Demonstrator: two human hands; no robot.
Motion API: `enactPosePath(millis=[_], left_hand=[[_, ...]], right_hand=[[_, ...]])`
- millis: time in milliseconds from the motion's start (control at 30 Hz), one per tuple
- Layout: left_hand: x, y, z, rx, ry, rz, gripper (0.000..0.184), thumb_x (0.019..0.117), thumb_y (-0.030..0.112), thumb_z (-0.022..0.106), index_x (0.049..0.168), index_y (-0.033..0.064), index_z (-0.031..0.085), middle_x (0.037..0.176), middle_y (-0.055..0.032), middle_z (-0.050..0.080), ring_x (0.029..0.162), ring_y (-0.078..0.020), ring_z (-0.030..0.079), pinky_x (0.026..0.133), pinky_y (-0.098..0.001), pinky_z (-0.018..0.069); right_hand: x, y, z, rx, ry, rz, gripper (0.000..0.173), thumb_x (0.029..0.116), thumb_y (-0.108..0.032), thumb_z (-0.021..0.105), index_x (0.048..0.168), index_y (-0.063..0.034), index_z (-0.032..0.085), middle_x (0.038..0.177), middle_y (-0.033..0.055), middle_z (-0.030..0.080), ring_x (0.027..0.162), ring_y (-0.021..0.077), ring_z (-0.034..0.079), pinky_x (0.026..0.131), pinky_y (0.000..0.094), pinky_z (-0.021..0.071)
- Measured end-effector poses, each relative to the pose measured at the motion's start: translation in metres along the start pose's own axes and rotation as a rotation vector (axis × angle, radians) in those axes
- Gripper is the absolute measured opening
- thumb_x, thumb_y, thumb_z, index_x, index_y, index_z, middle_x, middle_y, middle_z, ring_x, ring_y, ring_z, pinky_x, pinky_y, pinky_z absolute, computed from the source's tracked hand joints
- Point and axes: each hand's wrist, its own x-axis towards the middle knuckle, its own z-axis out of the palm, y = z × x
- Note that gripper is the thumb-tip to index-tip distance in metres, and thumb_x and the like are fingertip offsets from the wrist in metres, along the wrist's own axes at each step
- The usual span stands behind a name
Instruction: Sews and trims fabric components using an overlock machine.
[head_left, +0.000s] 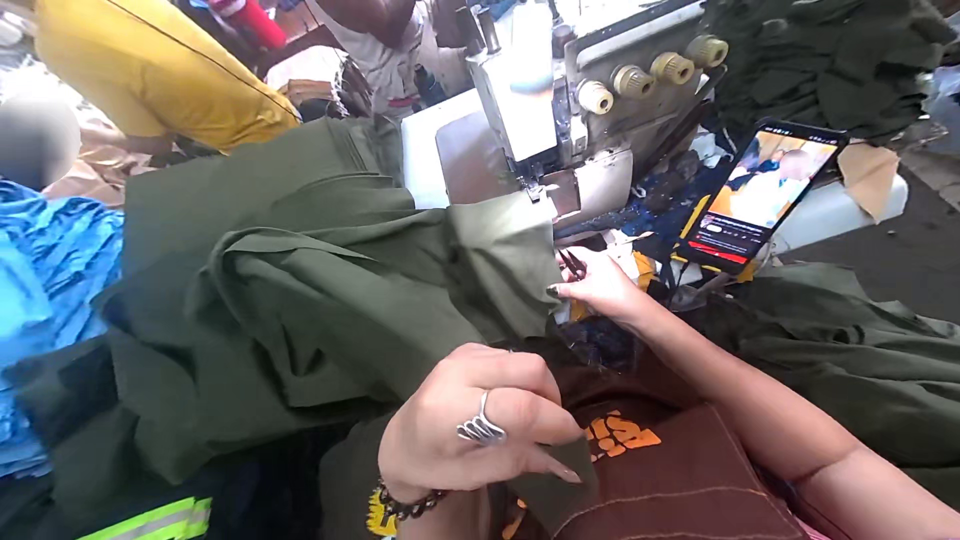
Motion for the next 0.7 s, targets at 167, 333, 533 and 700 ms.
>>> enactPosePath(millis=[167,333,533,700], left_hand=[[0.000,0.005,0.004,-0.164,0.078,-0.018,0.012,0.1014,0.016,0.062,0.098,0.0071,0.069,0.089,-0.0022,0.065,0.082,-0.0047,0.062,0.072,-0.0171,0.0508],[0.043,-0.003,0.037,0.057,0.146,-0.100,0.011,0.0982,0.011,0.063,0.096,0.0038,0.071,0.090,-0.0046,0.069,0.086,-0.0057,0.065,0.077,-0.0199,0.0554],[0.049,-0.098,-0.005,0.681,0.284,-0.313,0.012,0.0888,-0.003,0.069,0.100,-0.0005,0.073,0.100,-0.0132,0.069,0.096,-0.0179,0.066,0.087,-0.0308,0.0536],[0.049,-0.142,-0.032,0.757,0.380,-0.490,0.011,0.0923,0.009,0.067,0.100,0.0050,0.075,0.099,-0.0087,0.070,0.095,-0.0129,0.066,0.086,-0.0293,0.0533]], right_hand=[[-0.031,0.011,-0.004,0.248,-0.070,-0.029,0.040,0.0844,-0.004,0.079,0.120,-0.0063,0.060,0.075,-0.0026,0.063,0.047,0.0016,0.047,0.042,0.0163,0.0399],[-0.042,0.019,-0.001,0.396,0.006,-0.259,0.045,0.0881,-0.001,0.071,0.128,-0.0159,0.058,0.092,-0.0032,0.071,0.061,-0.0004,0.060,0.052,0.0149,0.0489],[-0.042,0.024,-0.005,0.525,-0.051,-0.058,0.015,0.0920,0.000,0.065,0.106,-0.0035,0.071,0.070,-0.0026,0.066,0.044,-0.0002,0.047,0.042,0.0168,0.0426],[-0.036,0.028,-0.014,0.566,-0.143,-0.049,0.027,0.0964,-0.007,0.052,0.111,-0.0032,0.074,0.055,-0.0042,0.055,0.040,0.0006,0.043,0.042,0.0173,0.0405]])
